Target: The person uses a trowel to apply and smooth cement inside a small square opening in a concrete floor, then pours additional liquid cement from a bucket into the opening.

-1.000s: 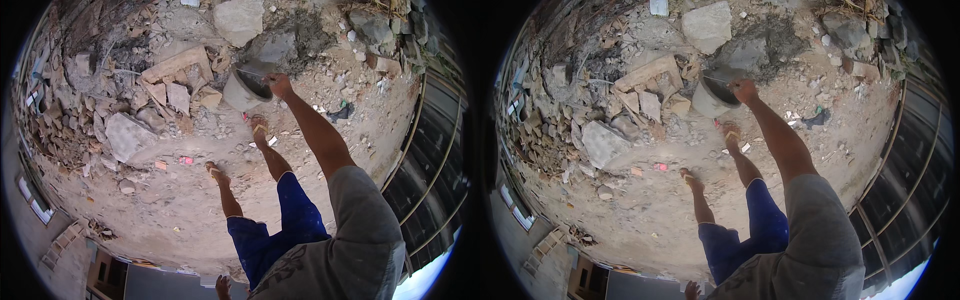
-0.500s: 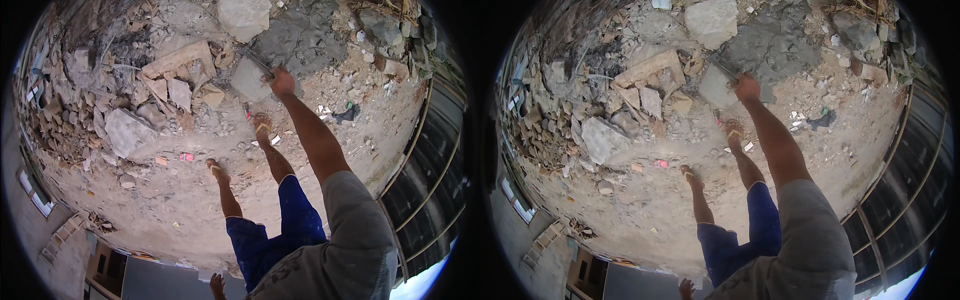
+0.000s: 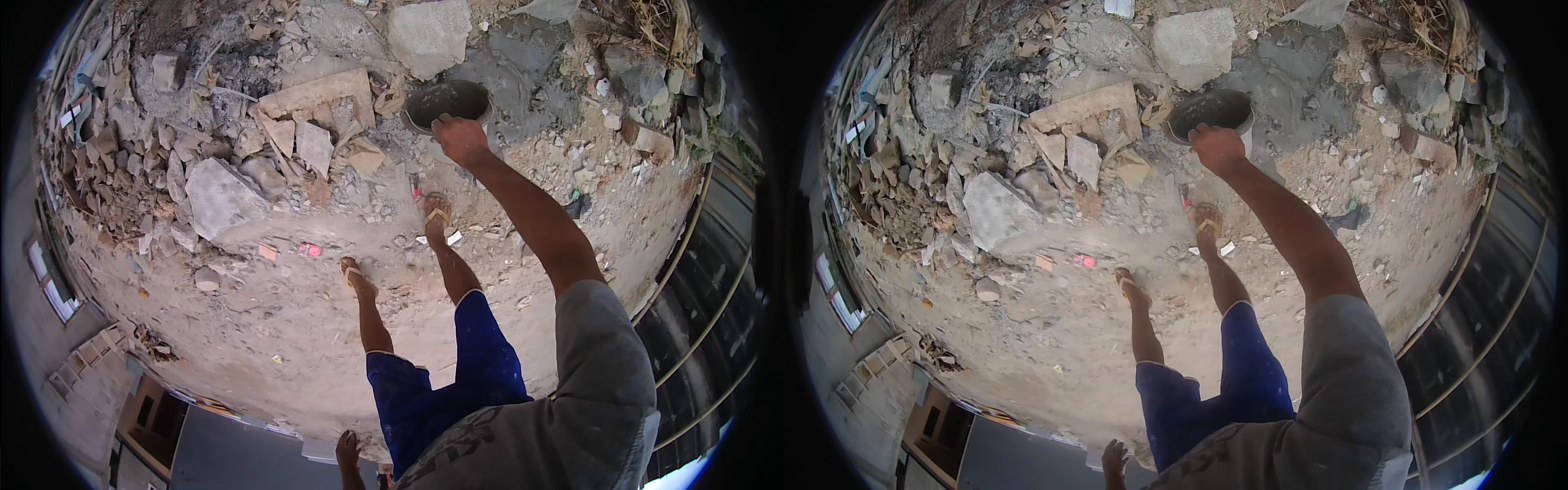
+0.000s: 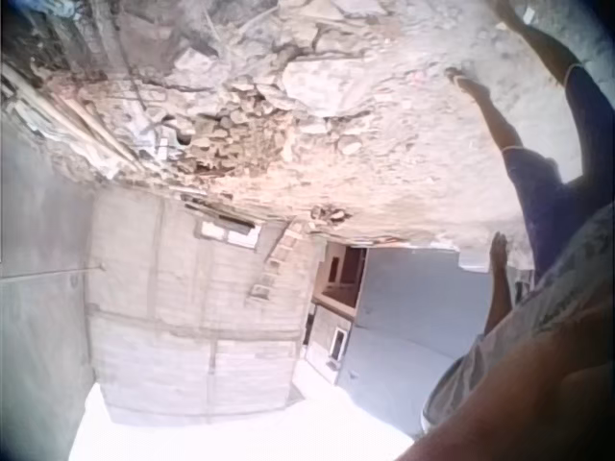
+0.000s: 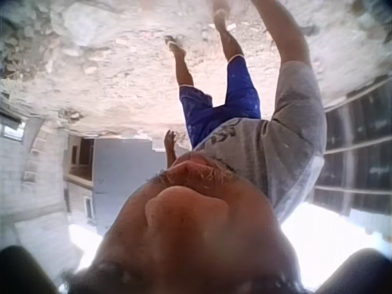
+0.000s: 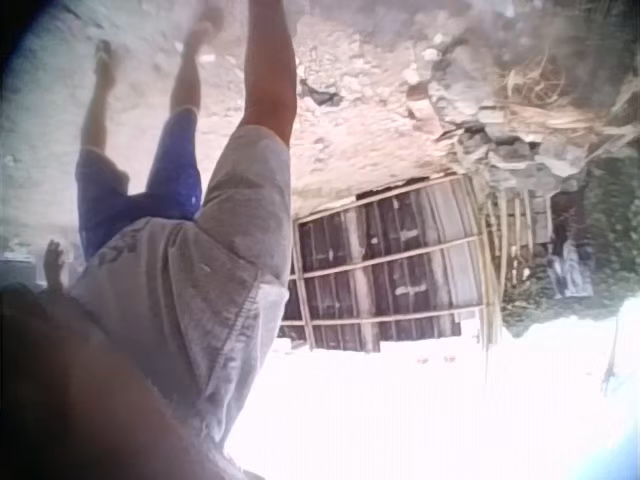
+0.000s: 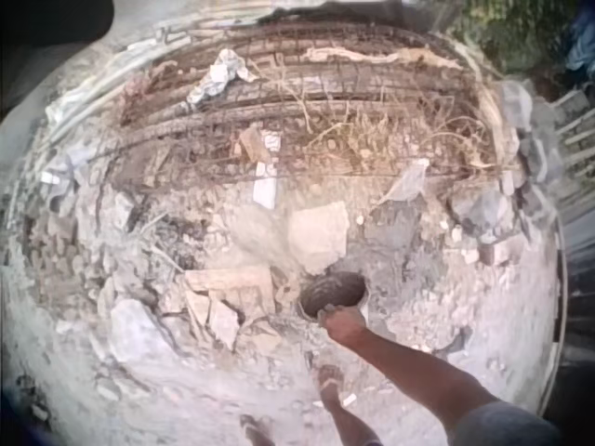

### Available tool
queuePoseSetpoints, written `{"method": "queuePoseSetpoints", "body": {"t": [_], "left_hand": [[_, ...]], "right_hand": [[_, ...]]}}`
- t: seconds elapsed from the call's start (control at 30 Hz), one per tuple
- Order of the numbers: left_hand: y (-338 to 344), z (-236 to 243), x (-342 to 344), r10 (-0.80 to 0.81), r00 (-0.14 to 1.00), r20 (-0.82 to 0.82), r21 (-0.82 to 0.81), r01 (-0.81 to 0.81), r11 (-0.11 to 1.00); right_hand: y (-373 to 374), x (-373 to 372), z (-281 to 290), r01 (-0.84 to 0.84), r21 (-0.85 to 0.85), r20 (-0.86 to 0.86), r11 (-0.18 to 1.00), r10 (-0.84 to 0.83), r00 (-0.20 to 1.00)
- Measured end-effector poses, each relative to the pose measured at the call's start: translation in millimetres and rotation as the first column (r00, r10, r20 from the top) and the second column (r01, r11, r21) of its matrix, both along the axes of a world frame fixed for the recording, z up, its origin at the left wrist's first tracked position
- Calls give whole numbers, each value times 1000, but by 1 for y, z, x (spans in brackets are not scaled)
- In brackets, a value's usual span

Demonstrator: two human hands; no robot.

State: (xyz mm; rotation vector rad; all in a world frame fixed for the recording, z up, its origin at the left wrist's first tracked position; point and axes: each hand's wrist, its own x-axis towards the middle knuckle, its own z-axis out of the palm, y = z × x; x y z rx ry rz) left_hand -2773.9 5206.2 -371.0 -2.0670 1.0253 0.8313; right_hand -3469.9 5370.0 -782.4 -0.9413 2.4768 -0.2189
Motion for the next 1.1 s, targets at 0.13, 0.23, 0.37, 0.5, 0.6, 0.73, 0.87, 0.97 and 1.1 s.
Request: {"method": "queuePoseSetpoints", "body": {"t": [0.13, 0.23, 0.37, 0.5, 0.6, 0.73, 0.87, 0.97, 1.1], "left_hand": [[1, -1, -4, 51, 999, -8, 8, -51, 999], [5, 4, 5, 34, 999, 12, 17, -34, 999], [15, 9, 2, 47, 998, 53, 7, -47, 999], [27, 14, 6, 44, 997, 66, -32, -42, 999], [41, 18, 26, -16, 997, 71, -40, 19, 999], [54, 7, 33, 84, 996, 8, -59, -83, 995], [65, 6, 37, 80, 997, -3, -37, -80, 996], [64, 2, 28, -52, 999, -2, -25, 52, 998], [65, 3, 19, 34, 997, -76, -64, -39, 997]], "right_hand": [[-29, -35, 57, 53, -178, -17, 983, -57, 998], [-31, -70, 69, 494, -487, 311, 720, -386, 869], [-35, -103, 69, 941, -337, 901, 25, -282, 330], [-22, -137, 8, 979, 19, 998, -205, -52, -30], [19, -140, -53, 948, 145, 852, -284, -452, -266], [79, -139, -100, 902, 133, 812, -412, -476, -337], [87, -146, -78, 924, 109, 714, -367, -617, -329], [72, -166, -50, 992, -104, 534, -75, -845, -8], [-25, -188, 34, 611, -116, -193, 783, -621, 760]]}}
